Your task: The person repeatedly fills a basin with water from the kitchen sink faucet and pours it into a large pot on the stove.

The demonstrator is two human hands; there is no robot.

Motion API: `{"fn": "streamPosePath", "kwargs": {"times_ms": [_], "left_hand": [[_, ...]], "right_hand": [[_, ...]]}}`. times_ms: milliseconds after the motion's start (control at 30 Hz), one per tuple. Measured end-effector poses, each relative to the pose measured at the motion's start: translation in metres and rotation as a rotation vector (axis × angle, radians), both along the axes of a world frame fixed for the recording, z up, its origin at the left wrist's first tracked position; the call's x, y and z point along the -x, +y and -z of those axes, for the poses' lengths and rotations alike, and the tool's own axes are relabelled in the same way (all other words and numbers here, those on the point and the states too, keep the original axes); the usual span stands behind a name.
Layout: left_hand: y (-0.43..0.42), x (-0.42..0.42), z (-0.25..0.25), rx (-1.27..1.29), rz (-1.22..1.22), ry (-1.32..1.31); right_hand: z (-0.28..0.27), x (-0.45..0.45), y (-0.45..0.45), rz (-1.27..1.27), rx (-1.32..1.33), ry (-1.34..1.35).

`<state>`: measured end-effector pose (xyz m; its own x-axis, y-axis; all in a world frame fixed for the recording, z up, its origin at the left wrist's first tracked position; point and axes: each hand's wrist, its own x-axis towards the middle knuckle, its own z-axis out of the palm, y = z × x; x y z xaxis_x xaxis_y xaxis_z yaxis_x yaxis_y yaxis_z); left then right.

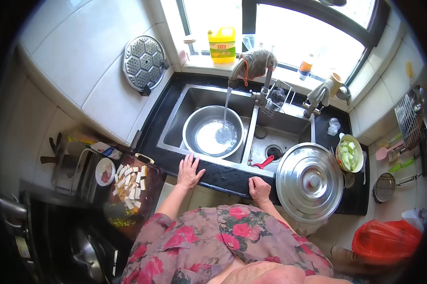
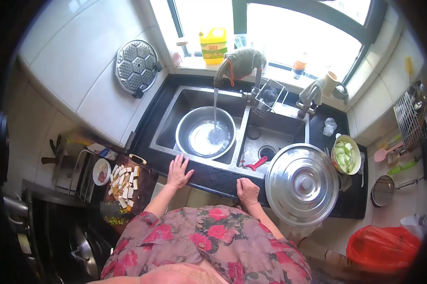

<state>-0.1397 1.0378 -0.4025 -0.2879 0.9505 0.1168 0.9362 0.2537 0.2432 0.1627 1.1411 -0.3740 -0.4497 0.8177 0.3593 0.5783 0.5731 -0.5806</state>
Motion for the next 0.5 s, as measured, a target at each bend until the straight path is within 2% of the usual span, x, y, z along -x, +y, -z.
{"fn": "streamPosePath", "kwargs": {"times_ms": [133,500], "left_hand": [[-0.0017,-0.0002,0.0012,-0.154,-0.012,-0.024],[0.0002,-0.0003,-0.0047,-0.197,-0.003,-0.016]], "right_hand": [[-0.0063,0.0038,-0.004,0.019,-0.045,-0.038],[-0.0077,0.0074,-0.0049,0.041,-0.077,-0.088]]}}
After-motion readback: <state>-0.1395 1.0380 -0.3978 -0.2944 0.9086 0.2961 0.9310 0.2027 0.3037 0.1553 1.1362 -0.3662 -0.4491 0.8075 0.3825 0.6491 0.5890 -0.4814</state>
